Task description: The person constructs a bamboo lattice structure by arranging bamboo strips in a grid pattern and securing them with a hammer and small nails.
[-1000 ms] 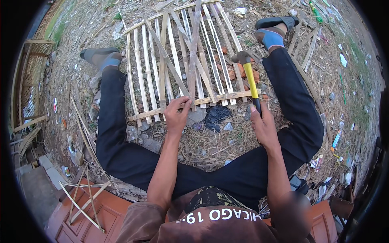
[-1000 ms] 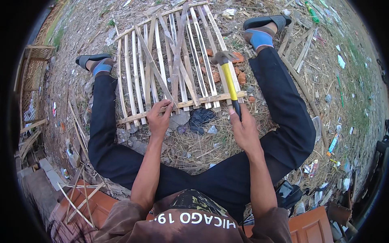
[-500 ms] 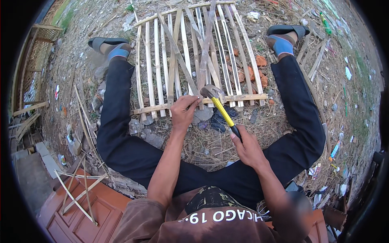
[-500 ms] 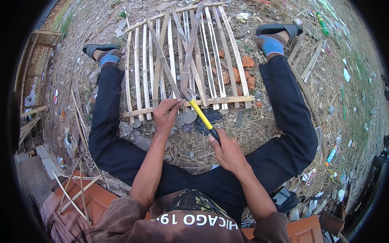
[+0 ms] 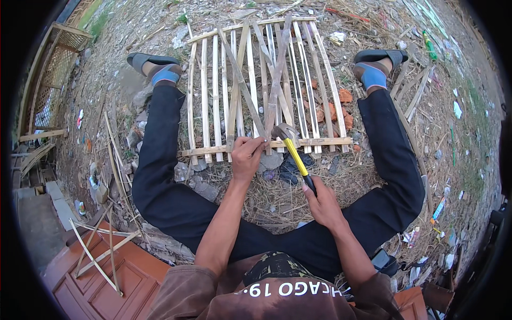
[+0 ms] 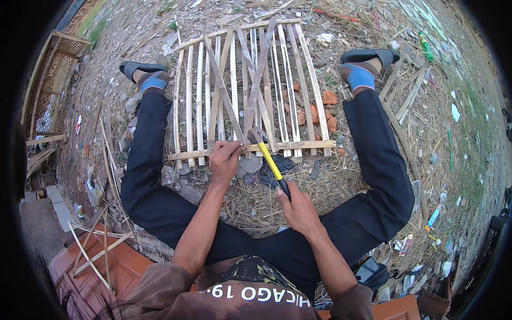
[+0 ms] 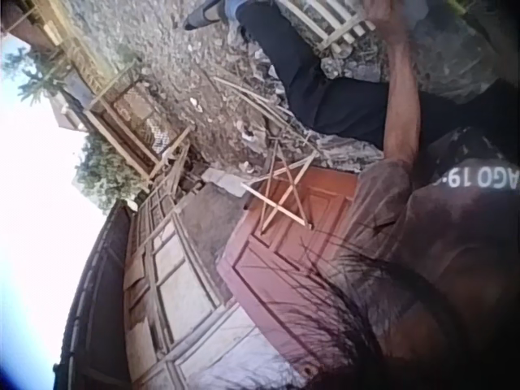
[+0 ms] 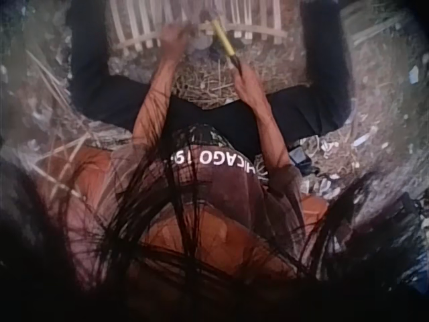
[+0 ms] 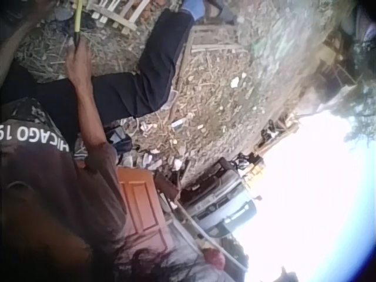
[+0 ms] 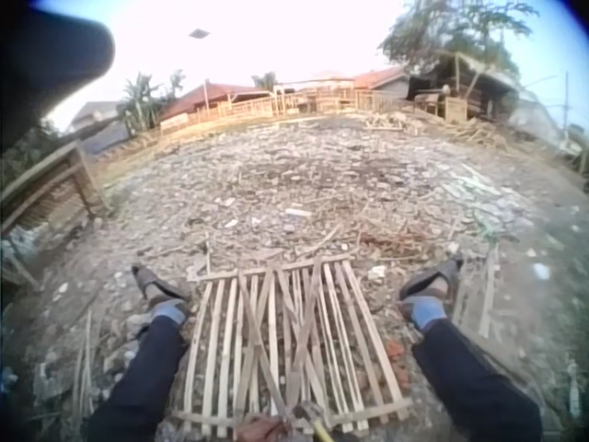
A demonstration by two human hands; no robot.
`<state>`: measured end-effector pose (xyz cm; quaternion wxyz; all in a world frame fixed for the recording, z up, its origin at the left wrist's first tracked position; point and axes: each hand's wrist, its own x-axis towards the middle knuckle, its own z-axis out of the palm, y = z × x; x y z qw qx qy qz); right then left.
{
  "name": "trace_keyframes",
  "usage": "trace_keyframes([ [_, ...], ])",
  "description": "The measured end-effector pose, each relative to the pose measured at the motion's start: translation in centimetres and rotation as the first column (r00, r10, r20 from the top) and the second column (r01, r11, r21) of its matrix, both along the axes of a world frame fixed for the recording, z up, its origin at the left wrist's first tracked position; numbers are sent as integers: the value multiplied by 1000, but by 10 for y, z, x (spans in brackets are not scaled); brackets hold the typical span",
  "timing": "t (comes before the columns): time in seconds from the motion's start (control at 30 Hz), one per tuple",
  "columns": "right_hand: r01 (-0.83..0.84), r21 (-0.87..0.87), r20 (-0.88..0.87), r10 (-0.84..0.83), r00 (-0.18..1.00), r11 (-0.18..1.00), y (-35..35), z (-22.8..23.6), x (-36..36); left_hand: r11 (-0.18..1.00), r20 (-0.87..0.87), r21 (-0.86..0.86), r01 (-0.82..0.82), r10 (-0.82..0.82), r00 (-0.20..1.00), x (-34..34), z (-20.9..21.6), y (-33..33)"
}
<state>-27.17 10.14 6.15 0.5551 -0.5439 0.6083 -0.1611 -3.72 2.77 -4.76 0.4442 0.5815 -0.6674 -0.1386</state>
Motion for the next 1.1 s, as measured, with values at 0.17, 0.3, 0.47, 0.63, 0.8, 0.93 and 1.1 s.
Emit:
trace_keyframes([
  [0.17,22,-85,-11,-23,1000,996,1,5,-2,999,27,39,-32,31,999,-4,4,-2],
  [0.3,56,-153,14,-55,998,987,7,23,-5,997,67,36,-71,68,995,1,1,-1],
  [0.47,171,-194,54,-163,985,966,19,17,-12,996,109,39,-82,77,991,0,2,1],
  [0.63,291,-100,124,-278,952,951,24,15,-10,990,95,90,-108,100,991,-6,-1,1],
  [0.8,340,-37,200,-327,924,940,27,6,-9,976,87,164,-143,130,988,-5,5,3],
  [0.93,361,-20,178,-352,919,932,26,7,-7,965,102,200,-168,150,983,-7,5,3],
  [1.1,376,-23,159,-367,916,927,25,6,-5,975,13,173,-138,138,990,-4,-5,3],
])
